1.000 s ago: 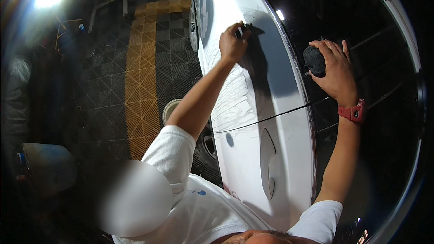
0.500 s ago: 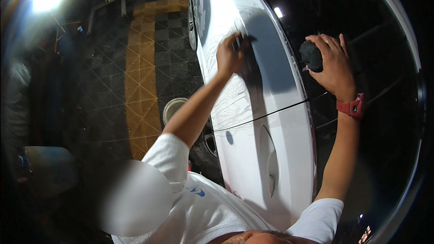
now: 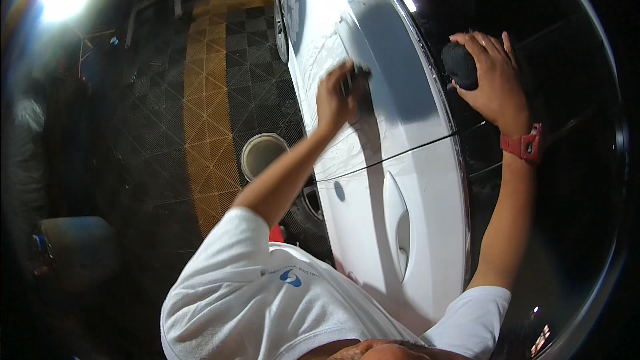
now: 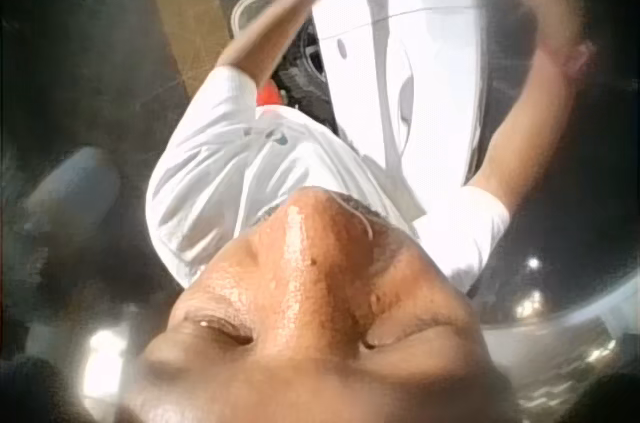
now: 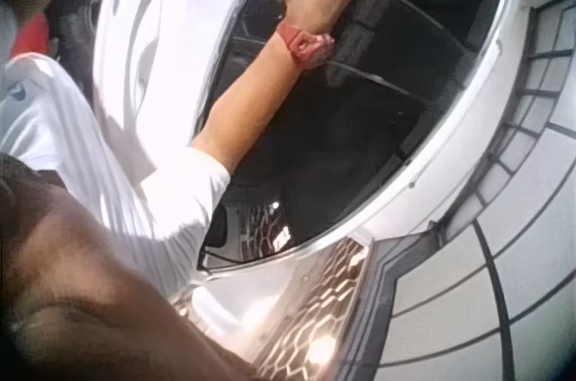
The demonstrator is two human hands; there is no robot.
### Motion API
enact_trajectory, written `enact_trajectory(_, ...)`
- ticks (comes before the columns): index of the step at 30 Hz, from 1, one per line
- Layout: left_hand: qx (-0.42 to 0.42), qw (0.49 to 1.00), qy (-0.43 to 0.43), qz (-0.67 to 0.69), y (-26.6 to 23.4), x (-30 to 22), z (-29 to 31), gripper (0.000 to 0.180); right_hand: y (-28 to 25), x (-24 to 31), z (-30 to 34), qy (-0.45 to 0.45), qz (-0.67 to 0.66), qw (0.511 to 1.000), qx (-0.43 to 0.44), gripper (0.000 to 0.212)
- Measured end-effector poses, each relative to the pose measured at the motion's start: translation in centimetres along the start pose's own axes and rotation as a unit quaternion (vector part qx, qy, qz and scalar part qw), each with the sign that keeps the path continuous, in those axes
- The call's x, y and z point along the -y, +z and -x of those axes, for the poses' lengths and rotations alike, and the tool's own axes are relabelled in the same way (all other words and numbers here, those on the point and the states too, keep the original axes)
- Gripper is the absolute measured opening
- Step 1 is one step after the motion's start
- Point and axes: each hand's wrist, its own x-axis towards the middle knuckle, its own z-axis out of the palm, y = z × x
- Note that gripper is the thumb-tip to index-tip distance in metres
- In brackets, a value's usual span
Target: The person sands the side panel of a white car using a sanding block, repeatedly dipping it into a bucket of water. They then wipe the sanded area with a cloth and continue sanding the car's door and side panel.
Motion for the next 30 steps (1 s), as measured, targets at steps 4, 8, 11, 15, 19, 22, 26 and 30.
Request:
enact_trajectory(4, 0.061, 0.998, -0.009, 0.000, -1.9, -2.9, 10.3, 0.061, 1.1, -0.4, -0.1, -0.002, 0.004, 1.000, -0.001, 0.085)
enact_trajectory(8, -0.028, 1.000, 0.001, -0.001, -0.5, 2.0, -2.7, 0.049, 0.9, -0.2, -0.4, -0.021, 0.014, 0.999, -0.024, 0.084)
enact_trajectory(11, -0.029, 0.993, -0.111, -0.002, -0.5, 0.8, -5.2, 0.045, 0.7, 0.0, -0.5, -0.012, 0.019, 1.000, -0.004, 0.084)
enact_trajectory(15, 0.045, 0.998, 0.033, -0.025, -1.2, -2.6, 9.4, 0.052, 0.9, -0.5, 0.1, -0.009, 0.010, 1.000, 0.005, 0.085)
enact_trajectory(19, 0.055, 0.997, -0.037, 0.031, -2.1, -3.6, 11.3, 0.055, 1.4, -0.6, -0.1, -0.012, 0.013, 1.000, -0.007, 0.084)
enact_trajectory(22, 0.006, 0.995, -0.090, 0.044, -1.5, -2.4, 3.5, 0.049, 0.5, 0.1, -0.6, -0.020, 0.013, 1.000, -0.008, 0.083)
enact_trajectory(26, 0.039, 0.997, -0.058, 0.015, -2.1, -4.1, 8.7, 0.052, 0.8, -0.2, -0.1, -0.006, 0.029, 1.000, 0.001, 0.083)
enact_trajectory(30, 0.089, 0.996, -0.015, -0.016, -2.5, -3.5, 11.9, 0.055, 0.7, -0.2, 0.3, -0.003, 0.012, 1.000, 0.010, 0.083)
